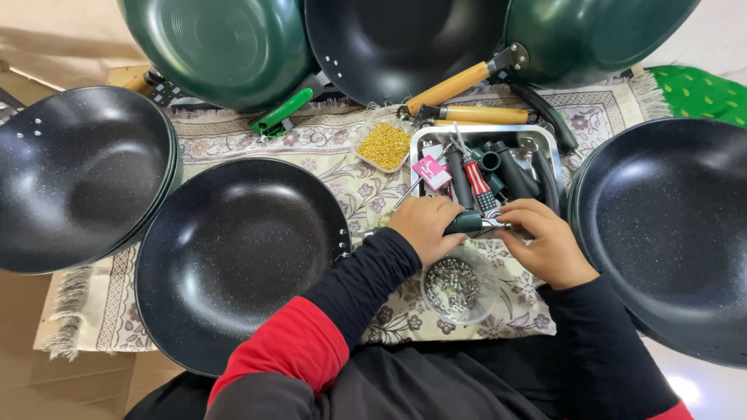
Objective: Assembling handles onto woks and pans using a screwdriver and other assembly tools.
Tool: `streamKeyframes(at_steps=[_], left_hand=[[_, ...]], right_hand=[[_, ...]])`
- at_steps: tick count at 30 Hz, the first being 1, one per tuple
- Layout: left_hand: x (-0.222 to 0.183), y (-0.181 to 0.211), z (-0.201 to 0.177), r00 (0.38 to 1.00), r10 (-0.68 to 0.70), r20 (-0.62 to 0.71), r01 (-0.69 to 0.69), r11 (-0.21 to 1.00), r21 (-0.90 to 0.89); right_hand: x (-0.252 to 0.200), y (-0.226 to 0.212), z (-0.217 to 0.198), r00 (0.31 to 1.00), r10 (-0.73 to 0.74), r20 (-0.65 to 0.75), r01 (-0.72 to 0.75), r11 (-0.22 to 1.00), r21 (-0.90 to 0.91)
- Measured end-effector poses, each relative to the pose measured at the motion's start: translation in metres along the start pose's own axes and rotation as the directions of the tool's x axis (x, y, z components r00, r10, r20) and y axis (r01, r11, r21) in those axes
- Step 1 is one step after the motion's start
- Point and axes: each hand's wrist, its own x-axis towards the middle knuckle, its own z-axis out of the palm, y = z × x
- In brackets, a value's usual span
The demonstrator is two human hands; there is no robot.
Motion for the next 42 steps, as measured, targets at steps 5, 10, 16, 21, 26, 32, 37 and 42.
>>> streamKeyframes(at_steps=[5,10,16,21,26,32,37,42], left_hand=[[0.000,0.002,0.000,1.000,0.000,0.007,0.000,1.000,0.005],[0.000,0.002,-0.005,1.000,0.001,0.021,-0.002,1.000,0.004],[0.000,0.003,-0.008,1.000,0.001,0.015,-0.001,1.000,0.005],[0.001,0.004,-0.009,1.000,0.011,0.017,-0.011,1.000,0.004],[-0.001,0.005,-0.006,1.000,0.022,0.015,-0.022,1.000,0.016],[0.000,0.003,-0.007,1.000,-0.003,0.015,0.003,1.000,0.000],[-0.002,0.001,-0.005,0.999,0.007,0.033,-0.007,1.000,0.001],[0.000,0.003,-0.008,0.999,0.013,0.041,-0.014,1.000,0.016]], right_hand=[[-0.005,0.030,0.015,0.982,0.187,-0.015,-0.186,0.981,0.050],[-0.007,0.045,0.026,0.910,0.411,0.046,-0.407,0.870,0.280],[0.003,0.002,0.000,0.934,0.324,0.148,-0.328,0.945,0.002],[0.001,0.013,0.001,0.887,0.413,0.208,-0.415,0.909,-0.033],[-0.003,0.020,0.001,0.829,0.520,0.207,-0.543,0.837,0.068],[-0.005,0.027,0.009,0.924,0.369,0.101,-0.382,0.902,0.199],[-0.002,0.021,0.010,0.976,0.200,0.091,-0.203,0.979,0.025],[0.001,0.020,0.010,0.972,0.211,0.098,-0.216,0.976,0.041]])
